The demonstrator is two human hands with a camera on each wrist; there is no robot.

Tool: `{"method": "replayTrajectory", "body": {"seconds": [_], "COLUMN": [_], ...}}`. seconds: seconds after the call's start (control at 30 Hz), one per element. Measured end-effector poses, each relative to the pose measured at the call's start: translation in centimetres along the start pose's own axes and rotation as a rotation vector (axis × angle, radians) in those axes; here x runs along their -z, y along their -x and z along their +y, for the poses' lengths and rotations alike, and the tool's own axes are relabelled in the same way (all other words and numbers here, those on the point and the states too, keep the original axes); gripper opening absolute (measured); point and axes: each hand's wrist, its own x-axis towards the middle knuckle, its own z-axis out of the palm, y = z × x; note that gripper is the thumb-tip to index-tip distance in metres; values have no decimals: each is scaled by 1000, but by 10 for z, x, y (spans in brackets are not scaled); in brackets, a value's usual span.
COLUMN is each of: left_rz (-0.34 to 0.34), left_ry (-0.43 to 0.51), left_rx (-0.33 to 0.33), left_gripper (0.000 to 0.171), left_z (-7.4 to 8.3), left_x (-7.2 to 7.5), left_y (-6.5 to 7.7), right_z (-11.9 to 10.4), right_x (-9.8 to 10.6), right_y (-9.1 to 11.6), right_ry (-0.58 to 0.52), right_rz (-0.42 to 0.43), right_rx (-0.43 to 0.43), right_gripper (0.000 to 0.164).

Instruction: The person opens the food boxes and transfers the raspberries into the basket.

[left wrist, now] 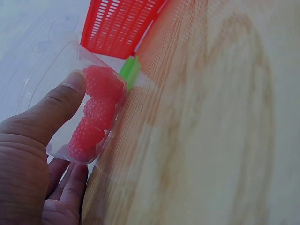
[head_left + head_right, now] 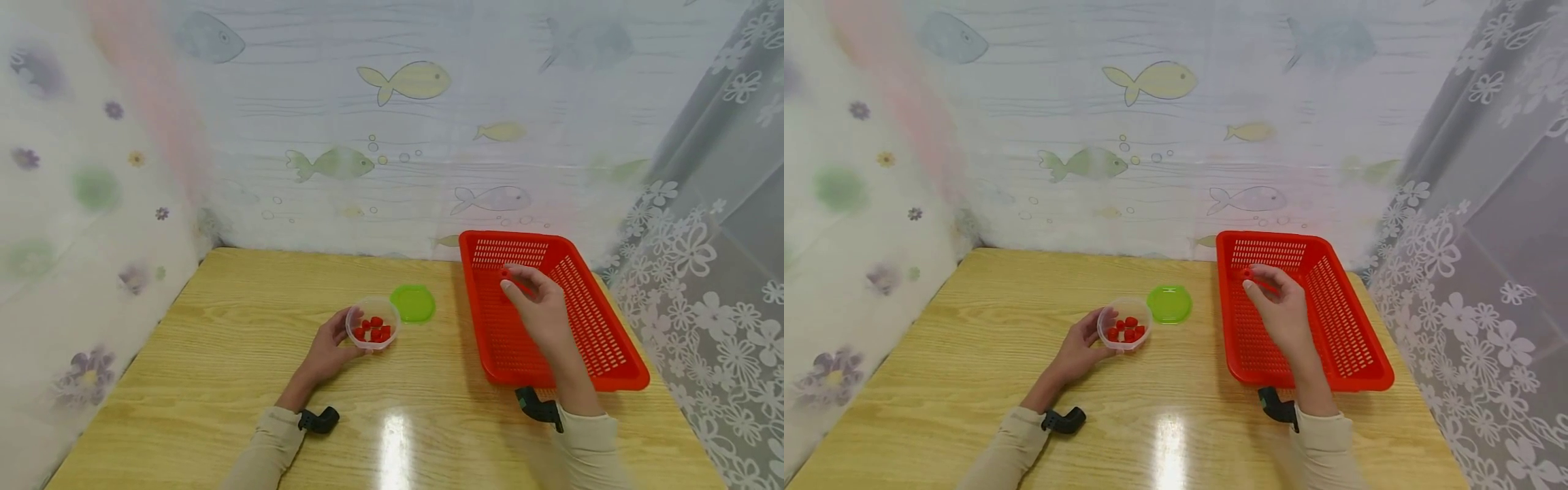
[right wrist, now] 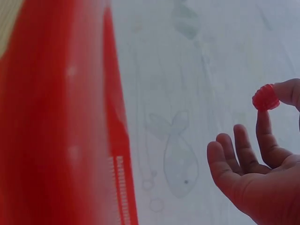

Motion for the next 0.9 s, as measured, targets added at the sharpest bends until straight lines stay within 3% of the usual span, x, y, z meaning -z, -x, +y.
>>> {"method": "replayTrajectory", "body": {"seconds": [0.33,0.9], "left_rz": [9,0], "left_ry": [13,23], "left_rx": [20,33], "left_gripper": [84,84], "left_z": [0,1], "left_x": [0,0], "left_y": [-2,-2], "right_z": [20,31], "right_x": [27,36], "right_y": [2,1], "right_ry": [67,69], "right_rz": [67,107], "right_rx": [-26,-79], "right_gripper": [37,34]}}
